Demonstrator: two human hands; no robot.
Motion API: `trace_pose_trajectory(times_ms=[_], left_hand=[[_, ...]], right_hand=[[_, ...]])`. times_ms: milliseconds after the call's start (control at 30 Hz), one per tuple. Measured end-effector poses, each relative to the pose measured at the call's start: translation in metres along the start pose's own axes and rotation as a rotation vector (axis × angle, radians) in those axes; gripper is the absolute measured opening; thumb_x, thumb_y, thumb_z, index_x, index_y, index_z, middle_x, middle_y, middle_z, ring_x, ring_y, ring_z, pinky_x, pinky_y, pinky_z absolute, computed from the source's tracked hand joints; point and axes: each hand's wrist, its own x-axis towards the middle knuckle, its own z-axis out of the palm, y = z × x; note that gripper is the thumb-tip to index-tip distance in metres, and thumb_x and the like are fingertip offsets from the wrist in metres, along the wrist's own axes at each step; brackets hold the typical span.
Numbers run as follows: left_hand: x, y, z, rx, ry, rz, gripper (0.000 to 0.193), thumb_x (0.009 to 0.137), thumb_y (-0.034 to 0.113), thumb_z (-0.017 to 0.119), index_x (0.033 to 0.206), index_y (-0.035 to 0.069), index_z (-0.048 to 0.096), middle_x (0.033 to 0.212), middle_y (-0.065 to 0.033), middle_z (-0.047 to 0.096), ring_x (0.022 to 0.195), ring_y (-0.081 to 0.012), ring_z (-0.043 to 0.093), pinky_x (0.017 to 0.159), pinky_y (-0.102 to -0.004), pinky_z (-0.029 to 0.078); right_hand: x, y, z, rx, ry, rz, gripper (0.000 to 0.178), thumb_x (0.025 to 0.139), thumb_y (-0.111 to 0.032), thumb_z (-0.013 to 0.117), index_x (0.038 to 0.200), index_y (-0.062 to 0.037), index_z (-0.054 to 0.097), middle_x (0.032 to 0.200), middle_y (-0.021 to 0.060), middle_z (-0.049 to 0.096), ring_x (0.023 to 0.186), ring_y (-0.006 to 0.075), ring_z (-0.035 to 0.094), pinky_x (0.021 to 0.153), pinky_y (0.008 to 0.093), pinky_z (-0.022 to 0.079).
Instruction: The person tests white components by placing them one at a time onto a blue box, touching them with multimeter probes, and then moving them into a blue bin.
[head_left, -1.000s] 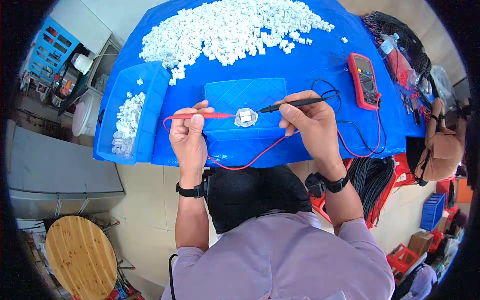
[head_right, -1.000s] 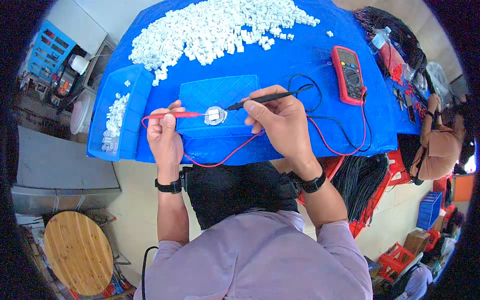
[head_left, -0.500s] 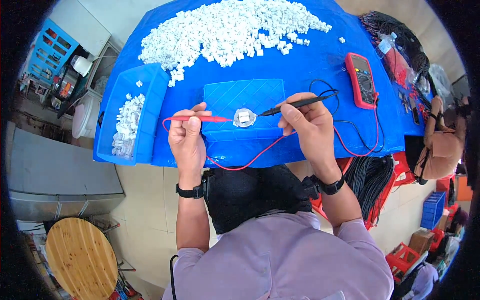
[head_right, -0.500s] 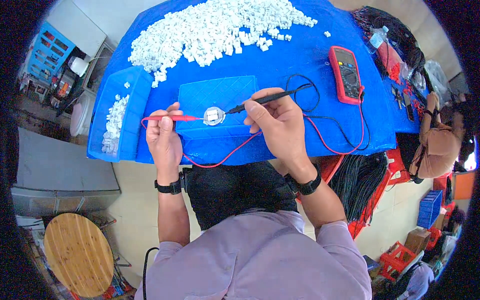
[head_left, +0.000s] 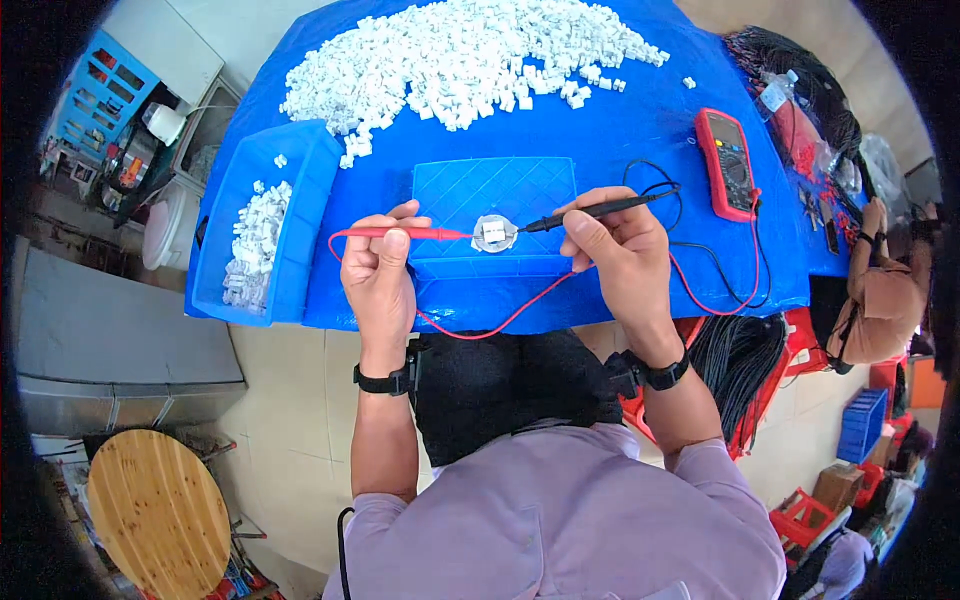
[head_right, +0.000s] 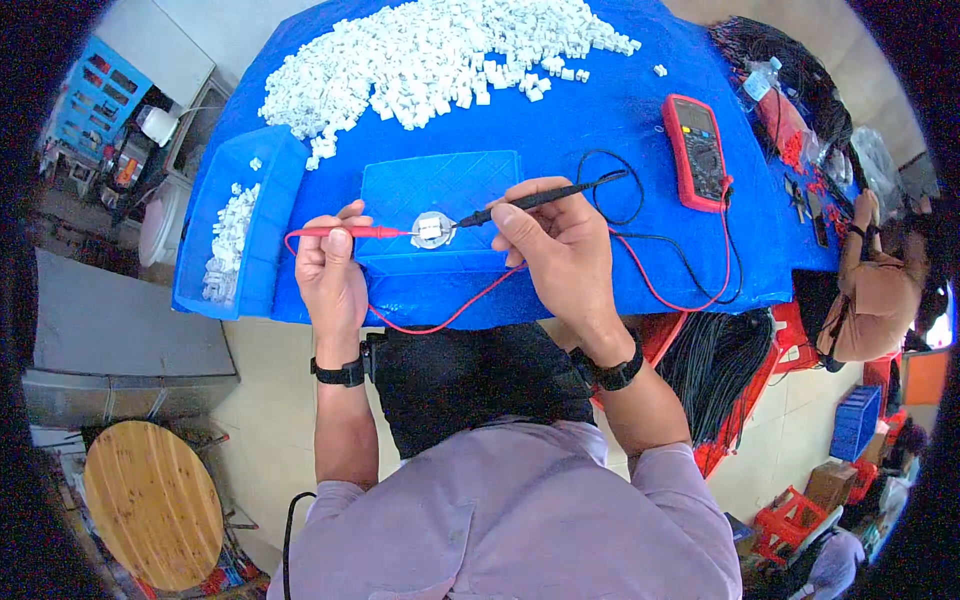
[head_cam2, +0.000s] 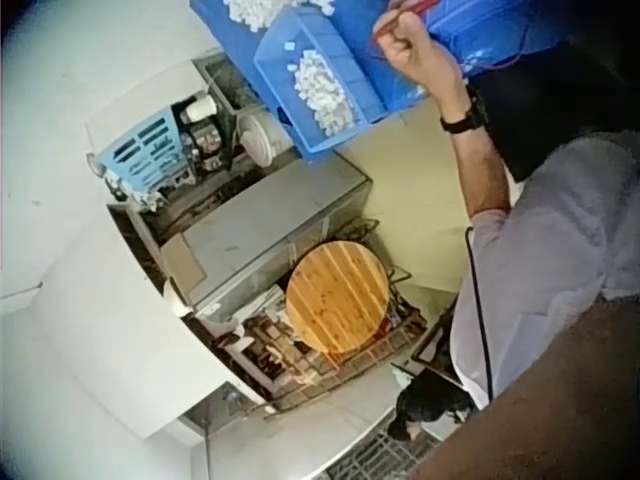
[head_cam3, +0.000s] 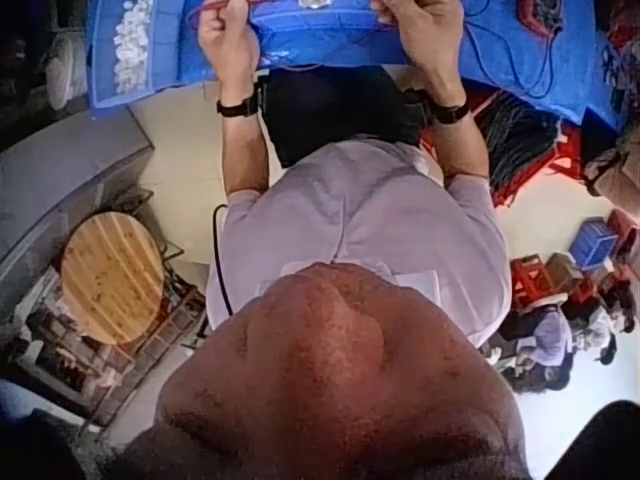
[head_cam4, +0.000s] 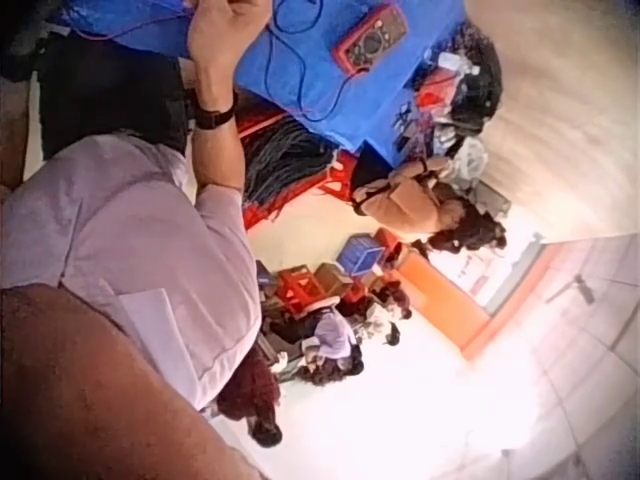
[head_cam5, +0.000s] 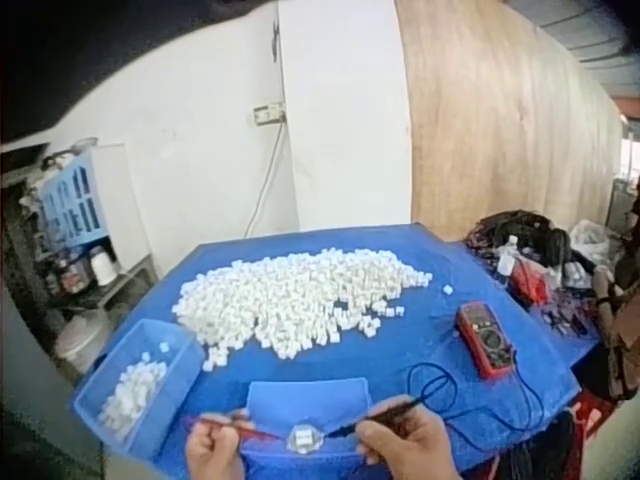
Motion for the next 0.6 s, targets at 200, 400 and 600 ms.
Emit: trace_pose_trajectory(times_ms=[200, 400, 600], left_hand=[[0.0000, -0.0024, -0.0031, -0.005, -0.026, 0.017, 0.017, 0.100, 0.012, 0.070, 0.114, 0.004, 0.063, 0.117, -0.0249, 0.071, 0.109, -0.0253, 0.071, 0.102, -0.0393, 0.052], [-0.0006, -0.0025, -0.0042, 0.038, -0.034, 0.031, 0.016, 0.101, 0.011, 0.069, 0.113, 0.004, 0.063, 0.122, -0.0259, 0.070, 0.106, -0.0245, 0.072, 0.101, -0.0386, 0.053], [-0.0016, 0.0021, 0.0036, 0.017, -0.001, 0.006, 0.014, 0.101, 0.012, 0.068, 0.112, 0.004, 0.063, 0.115, -0.0241, 0.072, 0.110, -0.0251, 0.070, 0.102, -0.0384, 0.052]], right_hand=[[-0.0013, 0.0012, 0.0002, -0.026, -0.021, -0.027, 0.016, 0.099, -0.009, 0.071, 0.112, -0.0036, 0.064, 0.098, 0.0083, 0.074, 0.074, 0.0105, 0.069, 0.057, 0.0216, 0.052], [-0.0025, 0.0013, 0.0026, -0.043, -0.019, -0.027, 0.016, 0.099, -0.009, 0.071, 0.111, -0.0031, 0.063, 0.098, 0.0087, 0.073, 0.075, 0.0103, 0.069, 0.058, 0.0212, 0.052], [-0.0045, -0.0008, 0.0050, -0.054, -0.003, -0.053, 0.014, 0.100, -0.009, 0.070, 0.111, -0.0029, 0.063, 0.097, 0.0086, 0.073, 0.075, 0.0100, 0.068, 0.059, 0.0217, 0.053]])
